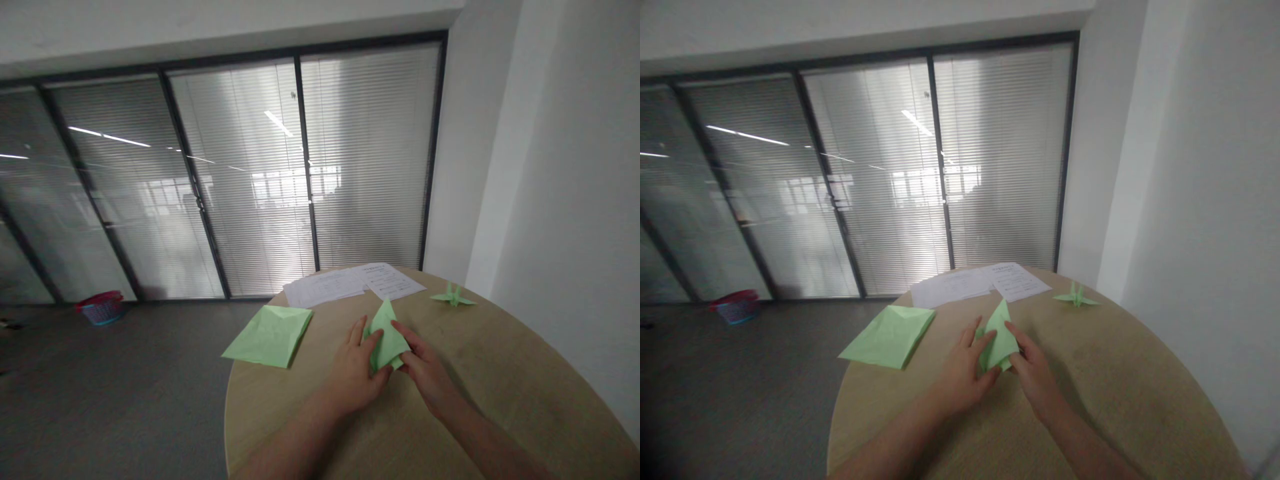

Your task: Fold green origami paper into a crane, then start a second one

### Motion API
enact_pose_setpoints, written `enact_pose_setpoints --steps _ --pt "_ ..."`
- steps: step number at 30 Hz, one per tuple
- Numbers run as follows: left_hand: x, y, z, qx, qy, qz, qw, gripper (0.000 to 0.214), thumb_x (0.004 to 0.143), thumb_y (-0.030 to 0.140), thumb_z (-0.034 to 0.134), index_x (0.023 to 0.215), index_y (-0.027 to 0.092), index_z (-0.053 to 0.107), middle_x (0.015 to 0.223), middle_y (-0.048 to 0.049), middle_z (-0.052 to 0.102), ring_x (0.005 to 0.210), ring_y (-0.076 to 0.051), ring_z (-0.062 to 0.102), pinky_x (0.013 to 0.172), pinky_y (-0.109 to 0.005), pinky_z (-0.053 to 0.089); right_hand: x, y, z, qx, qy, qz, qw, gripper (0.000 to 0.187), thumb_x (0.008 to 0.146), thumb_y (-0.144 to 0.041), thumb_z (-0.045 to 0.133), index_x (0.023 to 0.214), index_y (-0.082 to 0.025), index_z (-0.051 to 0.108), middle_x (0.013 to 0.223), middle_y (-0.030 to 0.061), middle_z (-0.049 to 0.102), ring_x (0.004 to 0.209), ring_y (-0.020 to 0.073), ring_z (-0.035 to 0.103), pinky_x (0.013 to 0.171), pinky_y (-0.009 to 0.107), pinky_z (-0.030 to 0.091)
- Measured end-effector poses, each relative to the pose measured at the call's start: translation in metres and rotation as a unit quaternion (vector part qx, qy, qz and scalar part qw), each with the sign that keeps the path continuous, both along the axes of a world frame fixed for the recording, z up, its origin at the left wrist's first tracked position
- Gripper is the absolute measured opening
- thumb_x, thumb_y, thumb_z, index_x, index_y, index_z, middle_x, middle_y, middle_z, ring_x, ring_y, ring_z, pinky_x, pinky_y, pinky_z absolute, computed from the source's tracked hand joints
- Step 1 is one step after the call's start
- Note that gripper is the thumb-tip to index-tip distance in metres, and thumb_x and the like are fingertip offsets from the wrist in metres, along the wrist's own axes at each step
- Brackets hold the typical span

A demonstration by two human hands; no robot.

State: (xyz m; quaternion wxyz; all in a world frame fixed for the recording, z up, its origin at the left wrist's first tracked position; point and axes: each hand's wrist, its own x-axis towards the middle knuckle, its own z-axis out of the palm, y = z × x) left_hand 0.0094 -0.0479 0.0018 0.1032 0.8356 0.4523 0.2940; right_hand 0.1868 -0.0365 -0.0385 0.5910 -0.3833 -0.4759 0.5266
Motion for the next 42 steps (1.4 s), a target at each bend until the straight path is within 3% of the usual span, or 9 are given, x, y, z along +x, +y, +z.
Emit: enact_pose_setpoints --steps 3,7,12,15,18,30,38,42 --pt "-0.001 0.0 -0.001 -0.016 -0.051 -0.005 0.999 0.059 0.089 0.048 0.055 0.141 0.02 0.051 0.158 -0.0159 0.029 0.143 -0.032 0.032 0.117 -0.049 0.029 0.001 0.001 0.001 -0.014 0.034 -0.01 0.999 0.05 0.074 -0.027 0.063 0.124 -0.032 0.065 0.129 0.0037 0.066 0.103 0.0277 0.066 0.079 0.039 0.057" --pt "-0.003 0.014 -0.011 -0.07 -0.192 -0.009 0.979 0.044 0.098 0.043 0.038 0.129 0.021 0.061 0.147 -0.0123 0.046 0.134 -0.026 0.046 0.115 -0.045 0.033 0.002 0.001 0.006 -0.028 0.116 -0.009 0.993 0.044 0.072 -0.027 0.067 0.116 -0.03 0.07 0.122 0.0049 0.069 0.099 0.0287 0.067 0.079 0.041 0.057" --pt "-0.001 0.029 -0.017 -0.223 -0.38 -0.065 0.896 0.041 0.088 0.04 0.057 0.124 0.021 0.06 0.119 -0.0093 0.064 0.1 -0.023 0.063 0.088 -0.04 0.054 0.003 0.002 0.014 -0.032 0.172 -0.009 0.985 0.038 0.069 -0.027 0.07 0.107 -0.027 0.073 0.114 0.0062 0.072 0.1 0.0311 0.067 0.077 0.044 0.057" --pt "0.001 0.027 -0.013 -0.27 -0.443 -0.104 0.848 0.042 0.083 0.038 0.065 0.121 0.02 0.061 0.111 -0.0073 0.064 0.095 -0.022 0.062 0.083 -0.038 0.055 0.004 0.002 0.016 -0.043 0.189 -0.006 0.981 0.037 0.068 -0.028 0.071 0.106 -0.025 0.074 0.11 0.0062 0.073 0.097 0.03 0.067 0.076 0.044 0.058" --pt "0.001 0.022 -0.007 -0.287 -0.466 -0.138 0.826 0.047 0.08 0.032 0.07 0.123 0.018 0.059 0.111 -0.0092 0.065 0.096 -0.023 0.063 0.084 -0.038 0.054 0.006 0.003 0.015 -0.048 0.188 -0.001 0.981 0.037 0.069 -0.028 0.072 0.105 -0.025 0.073 0.111 0.0055 0.072 0.093 0.0277 0.068 0.076 0.044 0.059" --pt "-0.002 0.022 -0.005 -0.296 -0.457 -0.166 0.822 0.055 0.076 0.026 0.074 0.127 0.02 0.053 0.11 -0.008 0.067 0.096 -0.023 0.064 0.086 -0.038 0.052 0.007 0.001 0.017 -0.045 0.188 0.013 0.981 0.038 0.068 -0.031 0.075 0.106 -0.023 0.074 0.11 0.0073 0.072 0.091 0.0258 0.067 0.075 0.04 0.058" --pt "-0.001 0.025 -0.01 -0.268 -0.44 -0.138 0.846 0.063 0.066 0.011 0.07 0.127 0.022 0.053 0.116 -0.0059 0.065 0.101 -0.022 0.061 0.09 -0.037 0.049 0.008 0.0 0.015 -0.057 0.154 0.011 0.986 0.039 0.069 -0.031 0.073 0.108 -0.028 0.073 0.111 0.0045 0.071 0.089 0.0248 0.067 0.073 0.039 0.057" --pt "-0.001 0.03 -0.015 -0.245 -0.434 -0.11 0.86 0.054 0.068 0.011 0.068 0.12 0.02 0.057 0.113 -0.0072 0.066 0.095 -0.022 0.063 0.087 -0.037 0.05 0.007 -0.002 0.015 -0.052 0.123 0.018 0.991 0.042 0.07 -0.031 0.072 0.112 -0.028 0.072 0.107 0.0049 0.071 0.087 0.0247 0.067 0.071 0.039 0.058"
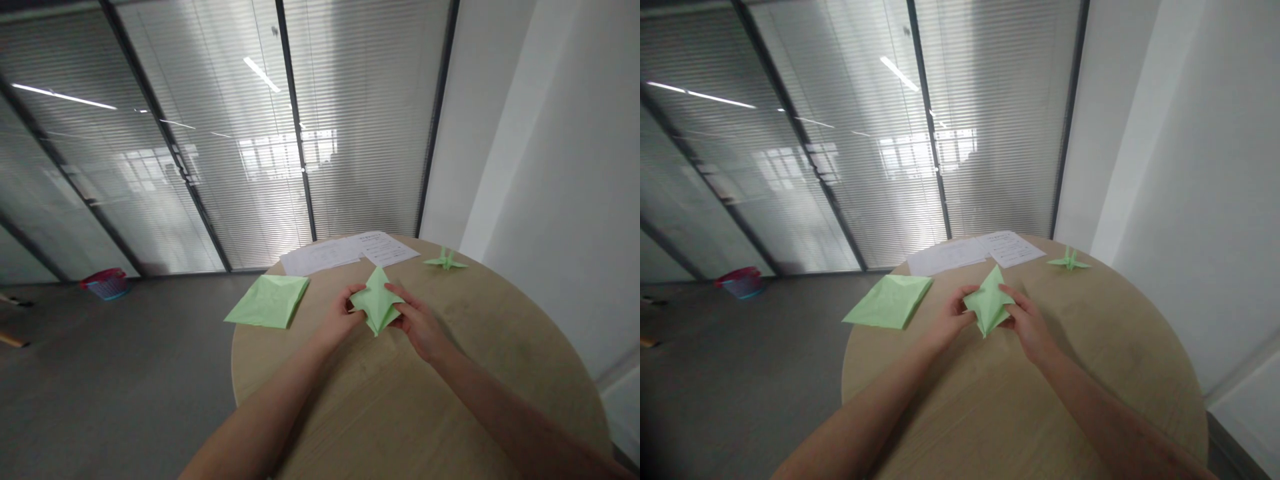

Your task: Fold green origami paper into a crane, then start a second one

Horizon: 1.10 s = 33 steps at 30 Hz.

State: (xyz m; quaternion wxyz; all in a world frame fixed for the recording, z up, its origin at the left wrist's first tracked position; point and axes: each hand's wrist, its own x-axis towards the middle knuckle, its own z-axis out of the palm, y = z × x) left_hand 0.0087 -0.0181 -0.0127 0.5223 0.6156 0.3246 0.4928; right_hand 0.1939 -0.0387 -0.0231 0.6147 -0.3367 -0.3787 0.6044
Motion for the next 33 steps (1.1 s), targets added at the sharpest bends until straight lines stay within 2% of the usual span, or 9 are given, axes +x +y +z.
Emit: enact_pose_setpoints --steps 4,7,13,16,20,23,27,30,33 --pt "0.0 0.002 0.001 0.02 0.018 0.039 0.999 0.027 0.069 0.013 0.07 0.095 0.018 0.067 0.132 -0.0097 0.058 0.107 -0.024 0.062 0.096 -0.04 0.047 0.001 -0.001 0.0 0.012 -0.033 0.001 0.999 0.044 0.071 -0.033 0.072 0.114 -0.027 0.071 0.106 0.0054 0.07 0.083 0.0236 0.067 0.07 0.04 0.058" --pt "-0.001 0.002 0.004 0.015 0.029 0.061 0.998 0.013 0.072 0.019 0.073 0.083 0.017 0.068 0.132 -0.0114 0.058 0.107 -0.025 0.062 0.094 -0.04 0.048 0.001 -0.002 0.0 0.025 -0.044 -0.002 0.999 0.043 0.071 -0.031 0.071 0.114 -0.027 0.07 0.111 0.0053 0.069 0.085 0.0231 0.067 0.068 0.037 0.058" --pt "-0.001 0.003 0.005 0.018 0.004 0.068 0.997 0.02 0.073 0.031 0.074 0.08 0.015 0.065 0.126 -0.0132 0.061 0.096 -0.023 0.063 0.08 -0.034 0.05 -0.002 -0.002 0.0 0.043 -0.117 -0.015 0.992 0.045 0.069 -0.022 0.067 0.114 -0.03 0.069 0.106 0.0032 0.07 0.087 0.0243 0.066 0.067 0.038 0.059" --pt "0.0 0.004 0.005 0.03 -0.003 0.073 0.997 0.02 0.075 0.034 0.071 0.079 0.017 0.061 0.115 -0.0111 0.065 0.092 -0.022 0.063 0.08 -0.035 0.05 -0.004 0.0 -0.002 0.051 -0.154 -0.022 0.987 0.044 0.069 -0.022 0.067 0.112 -0.031 0.069 0.103 0.0028 0.07 0.085 0.024 0.066 0.065 0.037 0.059" --pt "-0.001 0.002 0.008 0.057 0.03 0.121 0.991 0.016 0.075 0.024 0.068 0.09 0.019 0.064 0.11 -0.009 0.067 0.099 -0.024 0.062 0.089 -0.04 0.048 -0.004 0.002 -0.006 0.065 -0.192 -0.015 0.979 0.037 0.072 -0.026 0.068 0.108 -0.031 0.071 0.1 0.0027 0.072 0.082 0.0237 0.066 0.063 0.036 0.057" --pt "-0.003 0.0 0.008 0.091 0.07 0.112 0.987 0.03 0.073 0.01 0.061 0.101 0.019 0.066 0.112 -0.0093 0.067 0.105 -0.026 0.061 0.092 -0.041 0.047 -0.003 0.003 -0.009 0.074 -0.213 -0.002 0.974 0.036 0.076 -0.028 0.064 0.112 -0.03 0.07 0.102 0.0036 0.073 0.082 0.0244 0.067 0.065 0.037 0.057" --pt "-0.004 -0.002 0.008 0.125 0.101 0.096 0.982 0.041 0.067 0.0 0.056 0.1 0.019 0.072 0.114 -0.009 0.068 0.107 -0.027 0.061 0.096 -0.042 0.045 -0.001 0.003 -0.009 0.113 -0.235 -0.008 0.965 0.047 0.076 -0.022 0.061 0.122 -0.03 0.066 0.118 0.0033 0.07 0.098 0.0258 0.066 0.082 0.041 0.055" --pt "-0.004 -0.003 0.011 0.144 0.125 0.118 0.975 0.045 0.067 -0.001 0.056 0.101 0.021 0.075 0.116 -0.0084 0.067 0.109 -0.027 0.061 0.099 -0.044 0.044 -0.001 0.003 -0.009 0.15 -0.259 -0.026 0.954 0.049 0.075 -0.018 0.06 0.122 -0.03 0.068 0.125 0.0019 0.068 0.114 0.026 0.061 0.101 0.043 0.045" --pt "-0.003 -0.004 0.014 0.142 0.125 0.139 0.972 0.041 0.068 0.001 0.057 0.098 0.022 0.077 0.116 -0.009 0.067 0.11 -0.027 0.061 0.101 -0.045 0.043 -0.001 0.002 -0.008 0.155 -0.27 -0.033 0.95 0.045 0.077 -0.02 0.059 0.119 -0.03 0.069 0.123 0.0025 0.069 0.112 0.0264 0.062 0.101 0.044 0.044"
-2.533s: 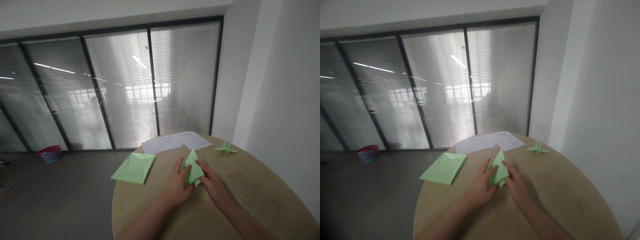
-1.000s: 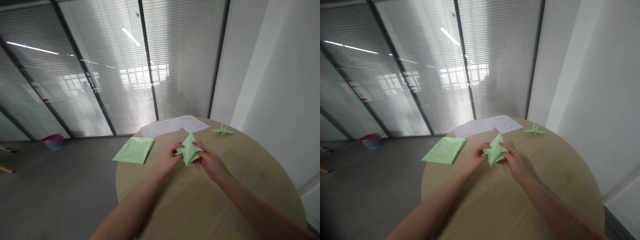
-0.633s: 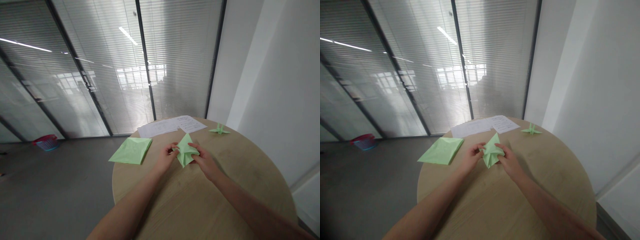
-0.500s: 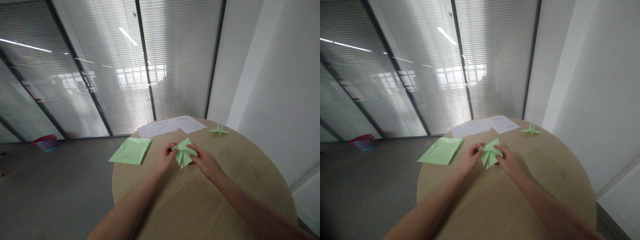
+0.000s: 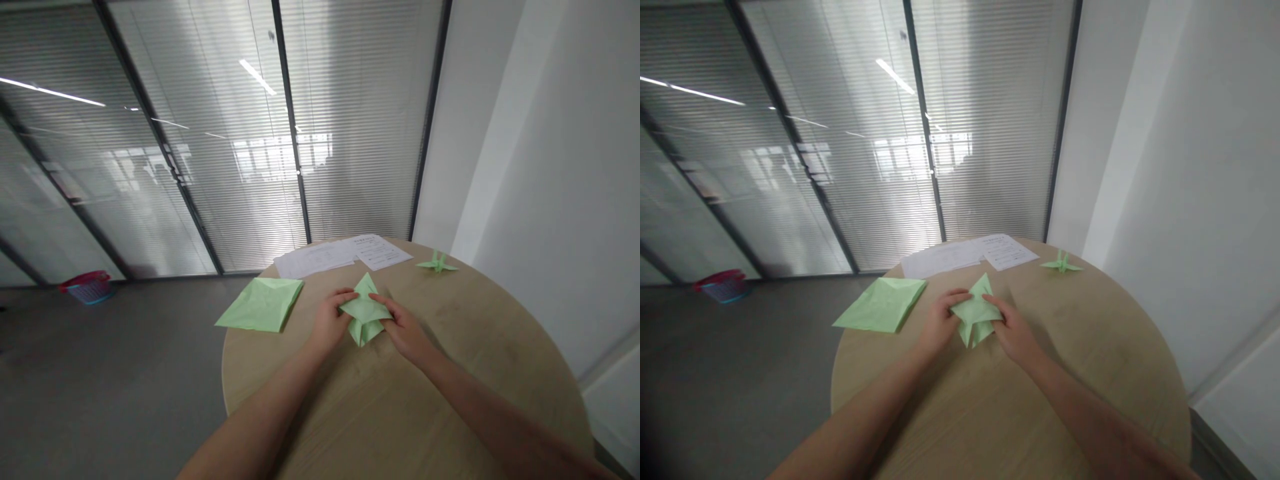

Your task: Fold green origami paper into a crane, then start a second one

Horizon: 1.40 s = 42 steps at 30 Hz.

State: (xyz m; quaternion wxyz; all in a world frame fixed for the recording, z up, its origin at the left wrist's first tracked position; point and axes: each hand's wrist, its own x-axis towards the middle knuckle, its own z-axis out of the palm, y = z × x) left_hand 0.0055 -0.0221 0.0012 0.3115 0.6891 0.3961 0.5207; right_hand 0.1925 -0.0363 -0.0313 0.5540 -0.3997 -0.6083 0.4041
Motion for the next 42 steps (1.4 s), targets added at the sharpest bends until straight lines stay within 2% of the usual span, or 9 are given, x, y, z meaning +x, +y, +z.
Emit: enact_pose_setpoints --steps 7,14,22,25,28,32,35,38,42 --pt "0.002 0.006 -0.007 -0.095 -0.111 -0.042 0.988 0.034 0.068 0.011 0.066 0.099 0.021 0.074 0.11 -0.0066 0.072 0.103 -0.027 0.063 0.097 -0.043 0.045 0.002 -0.003 0.004 0.021 -0.005 -0.046 0.999 0.037 0.077 -0.021 0.054 0.107 -0.029 0.073 0.109 0.0027 0.073 0.099 0.0263 0.064 0.09 0.04 0.047" --pt "0.004 0.002 -0.007 -0.102 -0.027 -0.02 0.994 0.027 0.085 0.029 0.056 0.104 0.021 0.073 0.089 -0.0028 0.073 0.082 -0.022 0.063 0.079 -0.036 0.048 0.001 -0.007 0.008 0.008 0.008 -0.053 0.999 0.035 0.081 -0.027 0.055 0.112 -0.033 0.071 0.115 0.0017 0.071 0.106 0.0273 0.062 0.096 0.042 0.045" --pt "0.01 -0.008 -0.01 -0.067 -0.047 -0.021 0.996 0.034 0.092 0.049 0.051 0.101 0.021 0.068 0.092 -0.0049 0.069 0.089 -0.024 0.061 0.084 -0.036 0.047 -0.011 -0.013 0.008 0.005 0.024 -0.012 1.0 0.034 0.087 -0.044 0.061 0.117 -0.03 0.068 0.122 0.0048 0.068 0.116 0.0293 0.059 0.104 0.045 0.042" --pt "0.01 -0.009 -0.014 -0.1 -0.084 -0.029 0.991 0.045 0.091 0.058 0.047 0.109 0.023 0.068 0.107 -0.0083 0.069 0.104 -0.027 0.06 0.09 -0.038 0.047 -0.015 -0.015 0.005 -0.021 0.049 0.027 0.998 0.04 0.088 -0.049 0.06 0.123 -0.032 0.065 0.125 0.0052 0.067 0.118 0.0306 0.059 0.099 0.046 0.047" --pt "0.011 -0.005 -0.018 -0.173 -0.153 -0.089 0.969 0.059 0.092 0.066 0.034 0.112 0.022 0.069 0.112 -0.0098 0.069 0.106 -0.029 0.062 0.088 -0.041 0.05 -0.015 -0.014 0.002 -0.049 0.072 0.027 0.996 0.042 0.088 -0.054 0.058 0.122 -0.031 0.066 0.123 0.0065 0.068 0.116 0.031 0.061 0.095 0.046 0.051" --pt "0.014 0.001 -0.018 -0.237 -0.24 -0.173 0.925 0.058 0.089 0.06 0.038 0.113 0.016 0.068 0.113 -0.0127 0.07 0.106 -0.031 0.063 0.085 -0.042 0.051 -0.013 -0.011 -0.002 -0.101 0.129 0.003 0.987 0.041 0.086 -0.058 0.059 0.113 -0.029 0.07 0.115 0.0077 0.072 0.115 0.0321 0.062 0.091 0.046 0.053" --pt "0.016 -0.001 -0.015 -0.253 -0.258 -0.202 0.91 0.052 0.088 0.054 0.046 0.119 0.017 0.065 0.117 -0.013 0.068 0.106 -0.03 0.063 0.082 -0.04 0.052 -0.013 -0.008 -0.003 -0.145 0.187 0.012 0.972 0.043 0.084 -0.061 0.061 0.109 -0.027 0.071 0.109 0.0094 0.074 0.11 0.0336 0.065 0.082 0.045 0.056" --pt "0.017 -0.005 -0.013 -0.251 -0.244 -0.178 0.92 0.046 0.088 0.05 0.053 0.121 0.019 0.063 0.116 -0.0102 0.068 0.101 -0.025 0.063 0.08 -0.035 0.052 -0.014 -0.009 -0.001 -0.164 0.205 0.01 0.965 0.047 0.082 -0.062 0.063 0.109 -0.024 0.07 0.108 0.0107 0.074 0.105 0.0341 0.067 0.077 0.043 0.058" --pt "0.017 -0.005 -0.017 -0.236 -0.208 -0.117 0.942 0.044 0.083 0.051 0.063 0.114 0.019 0.066 0.099 -0.0059 0.07 0.087 -0.02 0.063 0.077 -0.031 0.05 -0.013 -0.011 0.002 -0.159 0.145 0.003 0.977 0.051 0.081 -0.065 0.06 0.107 -0.022 0.071 0.102 0.012 0.075 0.094 0.033 0.07 0.072 0.042 0.058"
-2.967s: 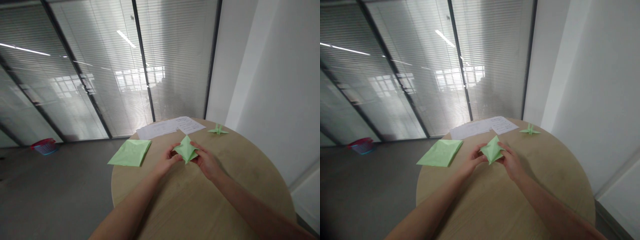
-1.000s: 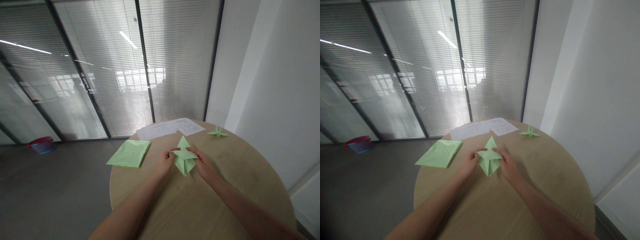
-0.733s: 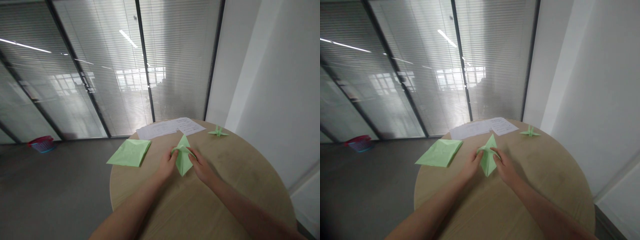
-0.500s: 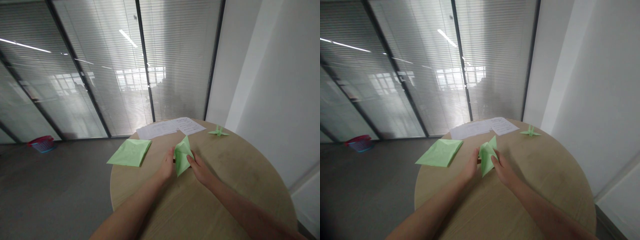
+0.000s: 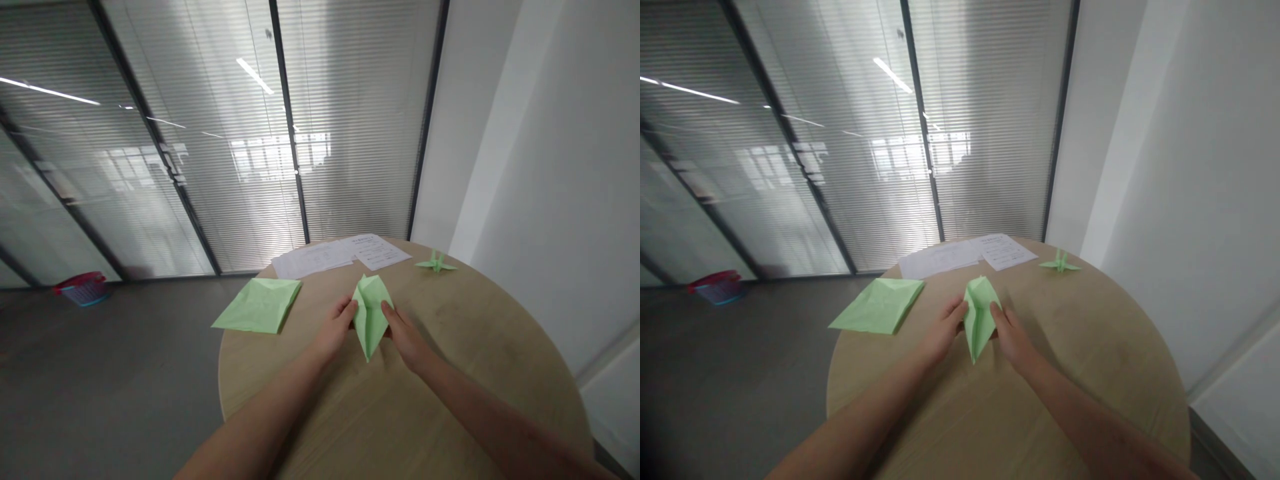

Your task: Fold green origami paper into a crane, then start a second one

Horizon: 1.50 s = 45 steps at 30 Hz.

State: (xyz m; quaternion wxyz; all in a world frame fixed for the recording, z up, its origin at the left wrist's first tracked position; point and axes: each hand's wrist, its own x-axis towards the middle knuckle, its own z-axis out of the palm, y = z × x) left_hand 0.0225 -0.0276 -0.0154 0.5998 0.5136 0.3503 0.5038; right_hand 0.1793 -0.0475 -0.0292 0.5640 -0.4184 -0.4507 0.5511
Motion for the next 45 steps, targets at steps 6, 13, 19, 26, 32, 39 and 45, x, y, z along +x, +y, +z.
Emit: enact_pose_setpoints --steps 6,13,19,26,32,39,45 --pt "-0.003 0.006 -0.001 0.028 0.063 -0.006 0.998 0.045 0.078 0.052 0.069 0.104 0.015 0.069 0.087 -0.0056 0.07 0.074 -0.018 0.063 0.069 -0.03 0.05 0.002 -0.001 0.002 0.023 -0.046 0.017 0.999 0.057 0.084 -0.066 0.055 0.117 -0.021 0.064 0.108 0.0116 0.072 0.09 0.0296 0.07 0.067 0.039 0.058" --pt "-0.006 0.004 0.009 0.021 0.044 0.011 0.999 0.043 0.078 0.046 0.071 0.106 0.013 0.07 0.088 -0.0079 0.073 0.073 -0.02 0.065 0.068 -0.032 0.053 0.009 0.004 0.002 0.096 0.019 0.057 0.994 0.056 0.09 -0.064 0.045 0.126 -0.023 0.058 0.114 0.01 0.068 0.088 0.0239 0.067 0.066 0.035 0.056" --pt "-0.007 0.005 0.009 0.043 0.076 0.012 0.996 0.039 0.08 0.047 0.068 0.098 0.013 0.071 0.08 -0.0068 0.071 0.065 -0.017 0.063 0.06 -0.029 0.051 0.007 0.002 0.006 0.066 -0.007 0.031 0.997 0.051 0.089 -0.056 0.054 0.127 -0.023 0.055 0.1 0.0083 0.069 0.072 0.0199 0.066 0.064 0.035 0.056" --pt "-0.004 0.002 0.009 0.09 0.136 0.011 0.987 0.036 0.086 0.047 0.059 0.096 0.014 0.068 0.072 -0.0037 0.066 0.06 -0.016 0.061 0.055 -0.027 0.05 0.007 0.004 0.003 0.065 -0.044 0.038 0.996 0.046 0.088 -0.053 0.057 0.124 -0.026 0.059 0.108 0.0077 0.069 0.08 0.0218 0.068 0.065 0.034 0.057" --pt "-0.001 0.001 0.006 0.119 0.152 0.026 0.981 0.045 0.088 0.041 0.057 0.124 0.016 0.057 0.076 -0.0019 0.064 0.058 -0.014 0.057 0.052 -0.025 0.05 0.003 0.005 0.001 0.058 -0.026 0.036 0.997 0.046 0.085 -0.052 0.061 0.123 -0.025 0.06 0.109 0.007 0.07 0.084 0.0218 0.067 0.067 0.033 0.056" --pt "0.0 -0.001 0.004 0.131 0.178 0.012 0.975 0.042 0.09 0.041 0.054 0.124 0.017 0.057 0.072 0.0003 0.059 0.058 -0.013 0.055 0.052 -0.025 0.048 0.001 0.003 0.004 0.045 0.001 0.029 0.999 0.049 0.082 -0.05 0.065 0.124 -0.024 0.058 0.107 0.0067 0.072 0.084 0.0225 0.068 0.071 0.034 0.054" --pt "-0.003 0.004 0.004 0.162 0.151 0.027 0.975 0.031 0.087 0.032 0.06 0.114 0.017 0.062 0.101 -0.007 0.069 0.09 -0.02 0.064 0.079 -0.032 0.051 0.001 0.003 0.004 0.101 -0.026 0.056 0.993 0.048 0.082 -0.045 0.067 0.124 -0.023 0.057 0.107 0.0066 0.072 0.093 0.0233 0.068 0.081 0.036 0.053"
